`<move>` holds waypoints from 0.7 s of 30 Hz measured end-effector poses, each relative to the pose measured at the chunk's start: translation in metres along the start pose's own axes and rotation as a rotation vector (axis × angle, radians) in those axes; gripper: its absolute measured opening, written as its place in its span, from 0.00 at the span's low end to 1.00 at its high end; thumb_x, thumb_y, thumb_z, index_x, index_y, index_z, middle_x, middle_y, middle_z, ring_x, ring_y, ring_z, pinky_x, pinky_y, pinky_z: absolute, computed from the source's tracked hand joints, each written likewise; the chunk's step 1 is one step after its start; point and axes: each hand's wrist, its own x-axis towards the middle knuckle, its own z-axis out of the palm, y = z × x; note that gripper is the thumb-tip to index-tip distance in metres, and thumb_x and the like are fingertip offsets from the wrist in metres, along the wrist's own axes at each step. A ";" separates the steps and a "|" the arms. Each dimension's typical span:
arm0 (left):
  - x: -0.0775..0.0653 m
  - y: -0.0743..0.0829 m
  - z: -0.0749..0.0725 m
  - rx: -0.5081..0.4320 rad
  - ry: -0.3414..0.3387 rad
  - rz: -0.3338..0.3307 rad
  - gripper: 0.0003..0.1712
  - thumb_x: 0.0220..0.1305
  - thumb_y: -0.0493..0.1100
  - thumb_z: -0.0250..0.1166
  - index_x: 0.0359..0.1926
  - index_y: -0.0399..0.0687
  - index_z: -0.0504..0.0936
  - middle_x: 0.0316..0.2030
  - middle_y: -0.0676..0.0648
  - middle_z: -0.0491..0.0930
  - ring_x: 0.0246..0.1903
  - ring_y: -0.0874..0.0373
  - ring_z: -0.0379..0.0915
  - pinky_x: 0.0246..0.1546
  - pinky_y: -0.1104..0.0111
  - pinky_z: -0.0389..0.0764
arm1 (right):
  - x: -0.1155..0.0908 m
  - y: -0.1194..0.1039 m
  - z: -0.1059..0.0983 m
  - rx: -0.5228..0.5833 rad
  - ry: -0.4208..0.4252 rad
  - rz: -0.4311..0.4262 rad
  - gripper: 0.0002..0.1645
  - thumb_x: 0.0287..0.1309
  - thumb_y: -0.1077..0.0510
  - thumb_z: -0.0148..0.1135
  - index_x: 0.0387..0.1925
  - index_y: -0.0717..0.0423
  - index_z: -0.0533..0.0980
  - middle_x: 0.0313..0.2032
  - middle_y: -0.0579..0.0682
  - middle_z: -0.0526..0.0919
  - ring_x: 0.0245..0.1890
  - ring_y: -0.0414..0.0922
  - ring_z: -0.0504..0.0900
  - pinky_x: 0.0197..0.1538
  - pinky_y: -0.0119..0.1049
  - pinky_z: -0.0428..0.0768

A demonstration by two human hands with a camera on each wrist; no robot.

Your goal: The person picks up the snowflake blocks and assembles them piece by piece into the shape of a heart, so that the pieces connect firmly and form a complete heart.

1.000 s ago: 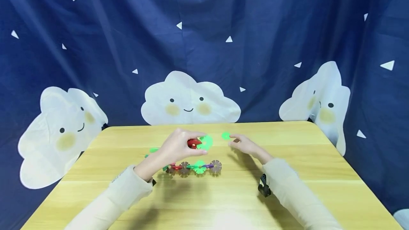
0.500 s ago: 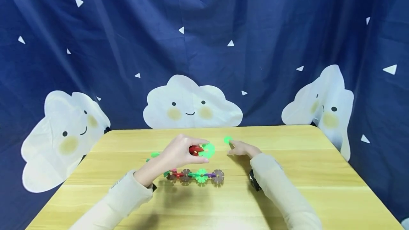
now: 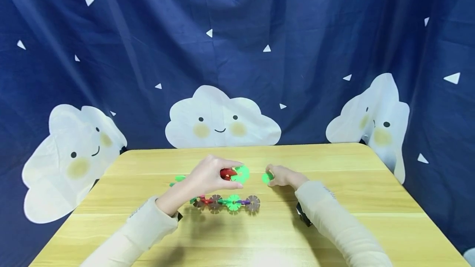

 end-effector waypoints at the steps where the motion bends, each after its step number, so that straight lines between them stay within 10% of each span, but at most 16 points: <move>1: 0.000 0.000 0.001 -0.001 -0.001 -0.002 0.28 0.47 0.58 0.69 0.48 0.50 0.81 0.22 0.56 0.81 0.16 0.72 0.67 0.21 0.78 0.69 | 0.001 0.000 0.002 -0.017 0.006 0.007 0.23 0.52 0.60 0.63 0.48 0.63 0.68 0.40 0.59 0.75 0.42 0.53 0.74 0.46 0.47 0.73; 8: 0.001 0.000 0.001 -0.014 -0.003 -0.014 0.28 0.47 0.57 0.70 0.49 0.49 0.81 0.20 0.56 0.79 0.15 0.70 0.65 0.19 0.77 0.67 | -0.006 -0.004 0.001 0.013 0.045 0.027 0.18 0.47 0.65 0.66 0.38 0.63 0.67 0.33 0.54 0.69 0.32 0.46 0.69 0.37 0.39 0.71; 21: 0.001 -0.004 -0.002 -0.008 0.011 -0.028 0.28 0.48 0.57 0.69 0.49 0.47 0.81 0.13 0.58 0.72 0.12 0.68 0.60 0.16 0.77 0.63 | -0.056 -0.049 -0.042 0.414 0.399 -0.353 0.17 0.59 0.70 0.53 0.50 0.68 0.66 0.25 0.56 0.78 0.22 0.38 0.77 0.30 0.36 0.79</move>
